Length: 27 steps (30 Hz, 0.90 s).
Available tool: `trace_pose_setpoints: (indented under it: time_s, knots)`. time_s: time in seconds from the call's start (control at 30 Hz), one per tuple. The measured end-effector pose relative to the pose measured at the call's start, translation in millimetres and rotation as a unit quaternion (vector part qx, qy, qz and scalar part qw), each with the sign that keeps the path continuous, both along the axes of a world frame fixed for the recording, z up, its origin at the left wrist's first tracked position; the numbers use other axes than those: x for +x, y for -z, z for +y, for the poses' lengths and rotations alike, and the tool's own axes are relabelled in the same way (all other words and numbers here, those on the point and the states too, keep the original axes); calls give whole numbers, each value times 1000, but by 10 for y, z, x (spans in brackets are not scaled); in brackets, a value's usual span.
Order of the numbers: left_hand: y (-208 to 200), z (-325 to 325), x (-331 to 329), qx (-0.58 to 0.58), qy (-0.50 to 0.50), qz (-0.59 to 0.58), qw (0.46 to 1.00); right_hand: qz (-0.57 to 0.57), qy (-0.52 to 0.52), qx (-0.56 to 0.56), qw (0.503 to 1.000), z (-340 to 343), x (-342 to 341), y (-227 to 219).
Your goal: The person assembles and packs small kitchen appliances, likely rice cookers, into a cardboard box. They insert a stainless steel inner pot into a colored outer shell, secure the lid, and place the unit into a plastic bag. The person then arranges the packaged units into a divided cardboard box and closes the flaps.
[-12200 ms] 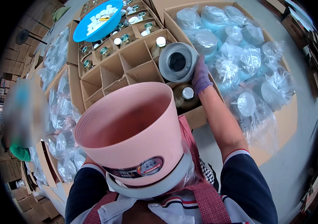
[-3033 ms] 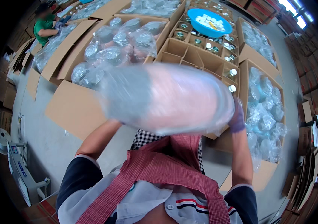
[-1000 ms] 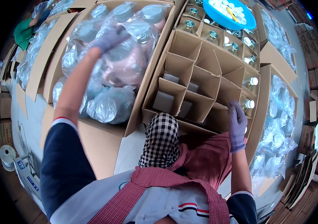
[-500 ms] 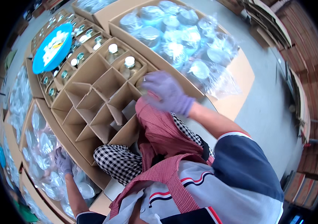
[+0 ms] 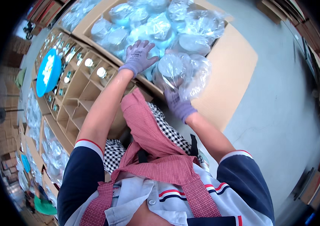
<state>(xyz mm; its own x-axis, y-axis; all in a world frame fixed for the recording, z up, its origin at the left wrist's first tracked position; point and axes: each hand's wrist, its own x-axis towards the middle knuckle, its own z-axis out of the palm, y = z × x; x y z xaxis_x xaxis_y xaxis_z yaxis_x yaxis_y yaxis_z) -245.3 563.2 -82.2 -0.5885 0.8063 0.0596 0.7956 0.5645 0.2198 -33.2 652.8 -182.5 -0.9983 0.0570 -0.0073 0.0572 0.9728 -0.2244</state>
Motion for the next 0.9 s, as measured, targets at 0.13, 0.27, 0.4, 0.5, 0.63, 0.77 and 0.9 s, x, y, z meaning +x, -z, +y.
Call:
trace_pose_setpoints:
  time_s: [0.13,0.27,0.4,0.5,0.63,0.77,0.9]
  knots:
    - [127,227,186,-244,39,56,967,0,-12,17,1000,54,669,-181]
    - [394,202,128,-208,142,76,965,3,-24,-20,1000,-3,1194,-375]
    - [555,542,705,-153,335,288,884,1,-17,-50,999,80,1643,-424]
    - [1024,299,1056,-196,499,90,839,57,21,-131,990,270,1372,-1077]
    - [2272,442,831,-126,400,74,905,106,107,-45,988,446,958,-758]
    - [1494,506,943,-174,331,-149,915,74,119,-46,989,448,1096,-458]
    - [-2,269,827,-154,452,51,877,89,107,-42,989,425,1047,-485]
